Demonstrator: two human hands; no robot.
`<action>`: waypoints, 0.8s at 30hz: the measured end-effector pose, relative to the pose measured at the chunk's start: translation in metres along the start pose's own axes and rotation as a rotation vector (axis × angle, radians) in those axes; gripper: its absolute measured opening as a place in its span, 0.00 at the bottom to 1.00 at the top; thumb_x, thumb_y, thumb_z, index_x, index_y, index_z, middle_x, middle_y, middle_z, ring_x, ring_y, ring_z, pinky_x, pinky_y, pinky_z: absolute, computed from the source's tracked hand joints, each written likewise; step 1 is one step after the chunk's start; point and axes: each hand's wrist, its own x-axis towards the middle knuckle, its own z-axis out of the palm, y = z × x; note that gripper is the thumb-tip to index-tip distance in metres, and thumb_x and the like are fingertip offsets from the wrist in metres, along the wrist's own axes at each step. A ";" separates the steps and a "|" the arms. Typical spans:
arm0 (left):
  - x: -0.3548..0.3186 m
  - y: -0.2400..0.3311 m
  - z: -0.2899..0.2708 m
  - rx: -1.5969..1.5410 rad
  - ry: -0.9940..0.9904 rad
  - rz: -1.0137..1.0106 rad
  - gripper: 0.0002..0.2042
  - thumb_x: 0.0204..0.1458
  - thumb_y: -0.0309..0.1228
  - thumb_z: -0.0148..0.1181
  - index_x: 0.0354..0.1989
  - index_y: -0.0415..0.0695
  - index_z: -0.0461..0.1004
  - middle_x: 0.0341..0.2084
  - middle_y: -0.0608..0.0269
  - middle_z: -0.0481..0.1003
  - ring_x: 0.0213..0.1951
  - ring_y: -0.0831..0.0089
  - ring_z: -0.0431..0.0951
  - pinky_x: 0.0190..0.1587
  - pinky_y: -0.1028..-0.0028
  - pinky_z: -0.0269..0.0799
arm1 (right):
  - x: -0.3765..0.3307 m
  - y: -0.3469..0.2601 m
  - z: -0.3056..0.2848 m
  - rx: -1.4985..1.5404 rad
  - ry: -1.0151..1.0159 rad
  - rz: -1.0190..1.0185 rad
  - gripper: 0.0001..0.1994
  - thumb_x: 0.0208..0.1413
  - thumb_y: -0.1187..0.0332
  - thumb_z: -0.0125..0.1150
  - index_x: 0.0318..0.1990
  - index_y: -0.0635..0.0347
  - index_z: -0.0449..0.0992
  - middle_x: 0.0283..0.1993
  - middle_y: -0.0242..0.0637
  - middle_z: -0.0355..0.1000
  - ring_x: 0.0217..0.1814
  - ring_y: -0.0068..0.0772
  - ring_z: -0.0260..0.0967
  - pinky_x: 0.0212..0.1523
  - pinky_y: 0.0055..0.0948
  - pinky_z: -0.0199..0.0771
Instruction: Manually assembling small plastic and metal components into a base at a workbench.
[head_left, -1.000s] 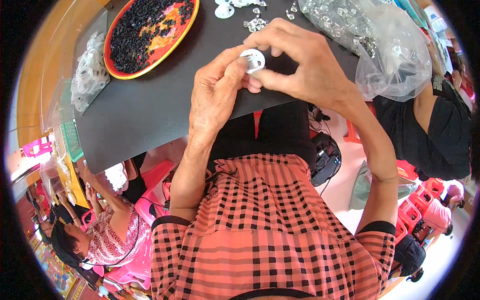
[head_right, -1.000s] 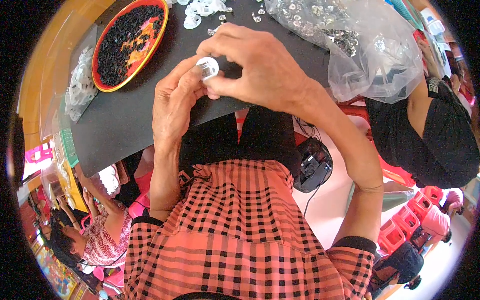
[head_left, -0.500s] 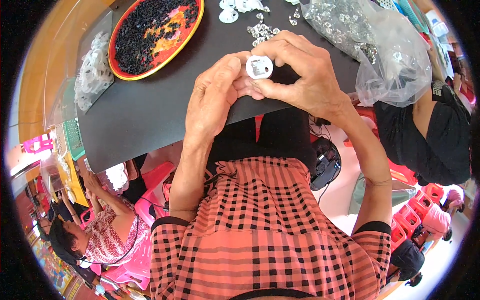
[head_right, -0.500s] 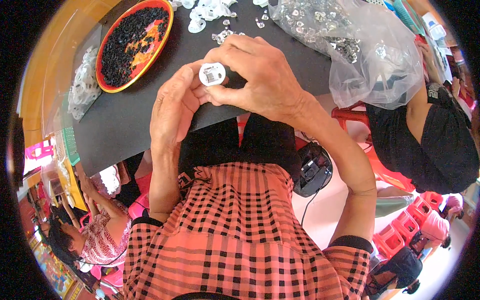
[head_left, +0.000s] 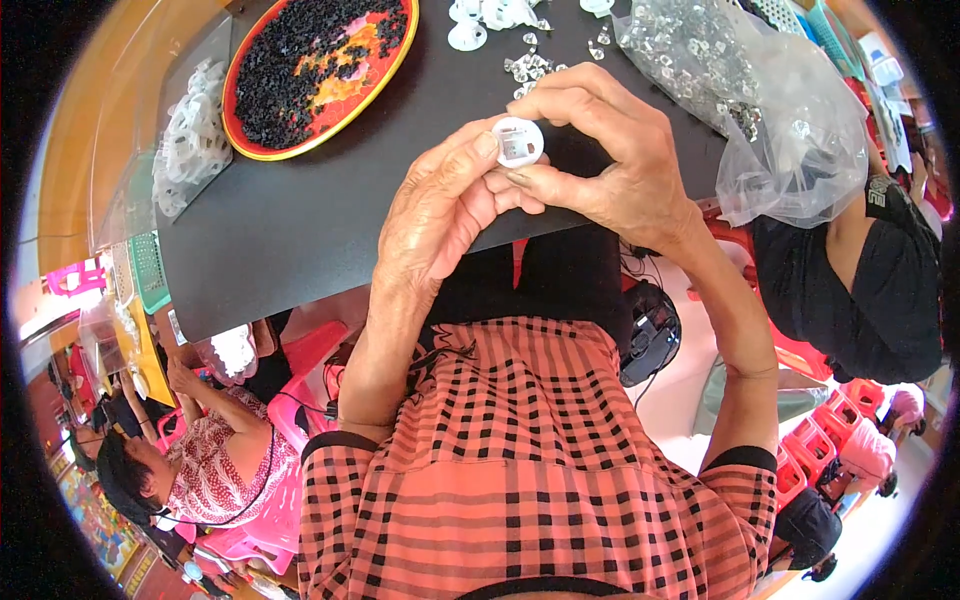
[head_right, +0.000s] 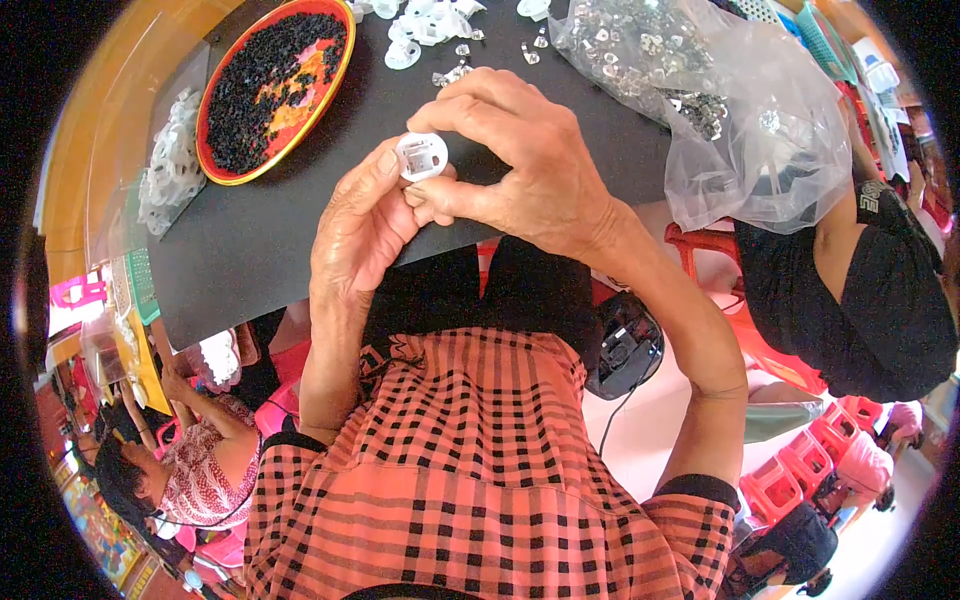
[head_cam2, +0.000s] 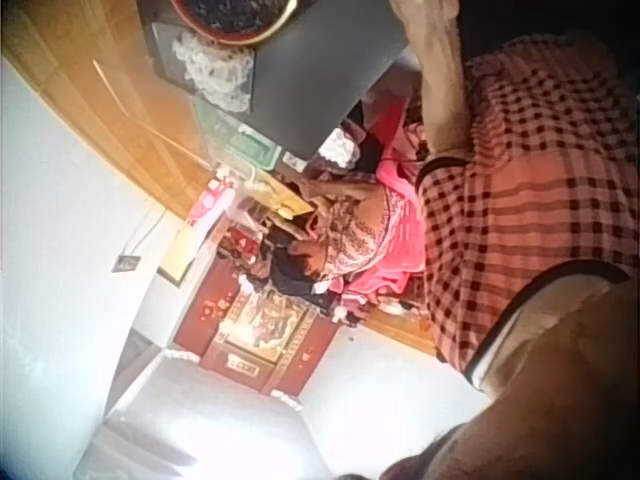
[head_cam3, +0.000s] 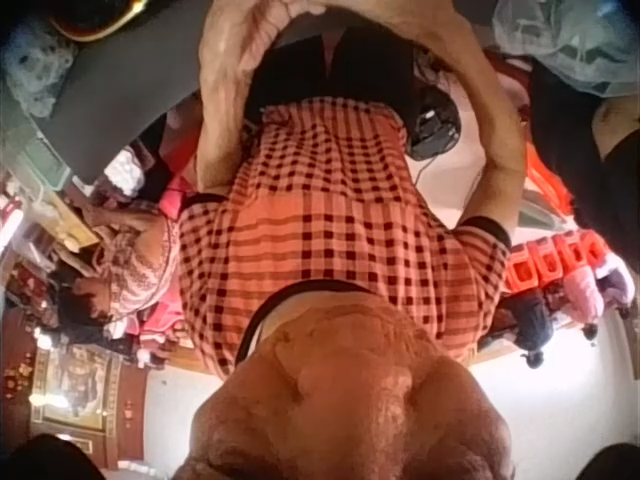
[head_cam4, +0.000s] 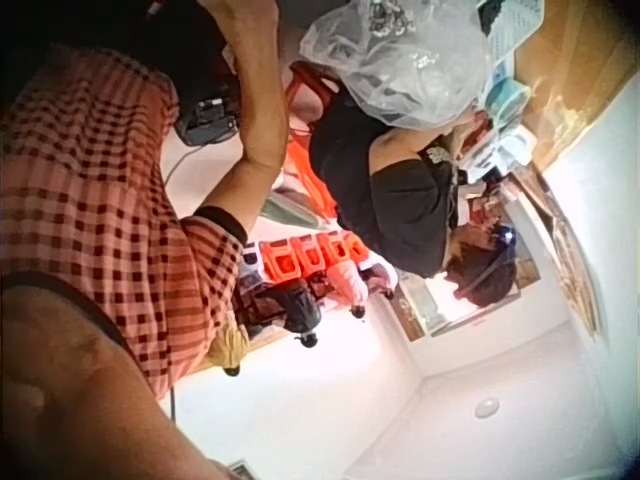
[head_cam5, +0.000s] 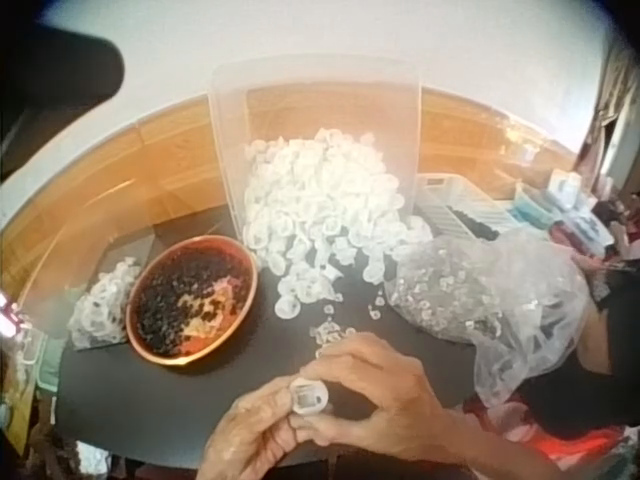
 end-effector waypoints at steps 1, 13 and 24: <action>0.000 -0.001 -0.001 -0.013 0.015 0.008 0.19 0.62 0.34 0.48 0.53 0.29 0.65 0.40 0.48 0.74 0.38 0.64 0.78 0.42 0.66 0.77 | 0.001 -0.001 -0.002 0.000 -0.002 0.008 0.16 0.35 0.73 0.70 0.36 0.57 0.77 0.36 0.33 0.71 0.41 0.36 0.70 0.43 0.32 0.71; -0.003 0.000 0.003 0.031 0.042 0.027 0.17 0.61 0.33 0.50 0.53 0.32 0.67 0.37 0.54 0.74 0.32 0.68 0.76 0.38 0.69 0.75 | 0.005 -0.002 -0.010 -0.185 -0.100 -0.156 0.11 0.38 0.70 0.68 0.33 0.54 0.76 0.32 0.29 0.67 0.34 0.32 0.66 0.35 0.30 0.62; -0.003 -0.003 0.004 0.089 0.106 0.056 0.18 0.61 0.33 0.51 0.53 0.32 0.67 0.38 0.53 0.74 0.33 0.68 0.76 0.39 0.69 0.75 | 0.009 -0.013 -0.014 -0.331 -0.146 -0.195 0.11 0.38 0.71 0.67 0.32 0.57 0.76 0.31 0.30 0.67 0.33 0.31 0.65 0.35 0.30 0.62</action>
